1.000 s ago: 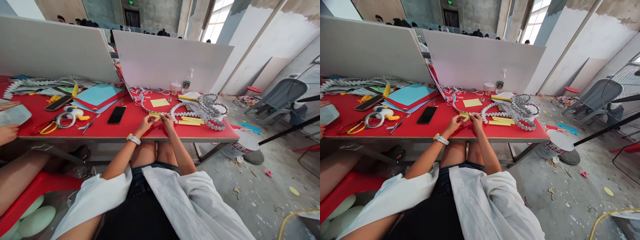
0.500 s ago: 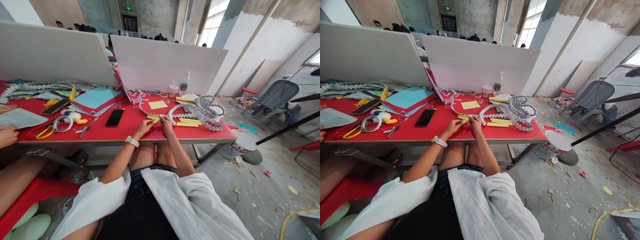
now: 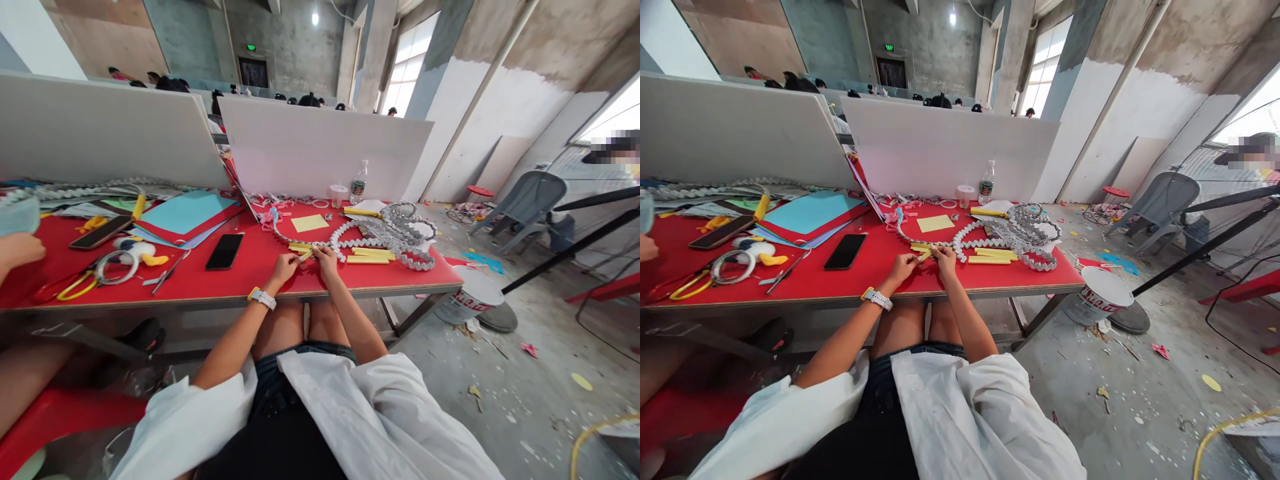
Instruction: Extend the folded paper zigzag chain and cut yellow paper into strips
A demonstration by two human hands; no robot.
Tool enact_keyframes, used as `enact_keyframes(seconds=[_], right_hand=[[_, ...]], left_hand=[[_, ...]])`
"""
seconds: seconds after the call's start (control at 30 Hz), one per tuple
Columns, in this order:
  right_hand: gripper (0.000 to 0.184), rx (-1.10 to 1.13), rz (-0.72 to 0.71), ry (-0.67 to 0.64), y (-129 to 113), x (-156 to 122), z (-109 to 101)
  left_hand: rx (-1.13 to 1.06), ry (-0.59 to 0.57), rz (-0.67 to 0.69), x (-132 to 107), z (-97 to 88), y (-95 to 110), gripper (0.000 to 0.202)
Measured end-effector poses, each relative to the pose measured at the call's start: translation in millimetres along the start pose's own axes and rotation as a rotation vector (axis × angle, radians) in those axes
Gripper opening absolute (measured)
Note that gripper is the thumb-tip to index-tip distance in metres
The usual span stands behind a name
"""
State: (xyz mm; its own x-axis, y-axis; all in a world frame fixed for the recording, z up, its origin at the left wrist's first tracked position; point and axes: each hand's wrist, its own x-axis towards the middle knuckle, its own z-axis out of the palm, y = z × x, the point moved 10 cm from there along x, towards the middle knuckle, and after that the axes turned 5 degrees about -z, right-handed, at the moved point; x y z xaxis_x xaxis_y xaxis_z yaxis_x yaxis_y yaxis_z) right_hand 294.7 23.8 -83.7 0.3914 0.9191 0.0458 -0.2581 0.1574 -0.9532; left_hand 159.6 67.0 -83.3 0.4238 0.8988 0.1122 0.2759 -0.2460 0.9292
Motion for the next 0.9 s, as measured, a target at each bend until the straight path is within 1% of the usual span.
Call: enact_keyframes(seconds=[0.23, 0.3, 0.4, 0.53, 0.63, 0.7, 0.77, 0.83, 0.9], right_hand=[[0.035, 0.023, 0.036, -0.019, 5, 4, -2], [0.035, 0.035, 0.044, -0.047, 8, 4, 2], [0.035, 0.053, 0.028, -0.131, 5, 1, 11], [0.033, 0.049, -0.010, -0.288, -6, -2, 29], [0.034, 0.008, -0.018, -0.353, -12, 9, 41], [0.034, -0.034, -0.022, -0.349, -14, 22, 44], [0.035, -0.088, -0.034, -0.304, -14, 37, 42], [0.035, -0.153, -0.051, -0.256, -12, 48, 38], [0.036, -0.216, -0.080, -0.221, -11, 54, 32]], left_hand=[[-0.035, 0.042, -0.020, -1, -4.3, -2, 0.028], [-0.045, 0.055, -0.029, -3, -5.8, -3, 0.026], [-0.068, 0.066, -0.028, -6, -7.7, -1, 0.026], [-0.117, 0.050, 0.006, -3, -10.8, 13, 0.027], [-0.146, 0.027, 0.036, 10, -15.7, 29, 0.029], [-0.158, 0.035, 0.060, 23, -21.5, 39, 0.035], [-0.160, 0.061, 0.096, 35, -28.0, 46, 0.039], [-0.142, 0.077, 0.133, 44, -31.6, 49, 0.038], [-0.109, 0.063, 0.160, 47, -30.1, 49, 0.033]])
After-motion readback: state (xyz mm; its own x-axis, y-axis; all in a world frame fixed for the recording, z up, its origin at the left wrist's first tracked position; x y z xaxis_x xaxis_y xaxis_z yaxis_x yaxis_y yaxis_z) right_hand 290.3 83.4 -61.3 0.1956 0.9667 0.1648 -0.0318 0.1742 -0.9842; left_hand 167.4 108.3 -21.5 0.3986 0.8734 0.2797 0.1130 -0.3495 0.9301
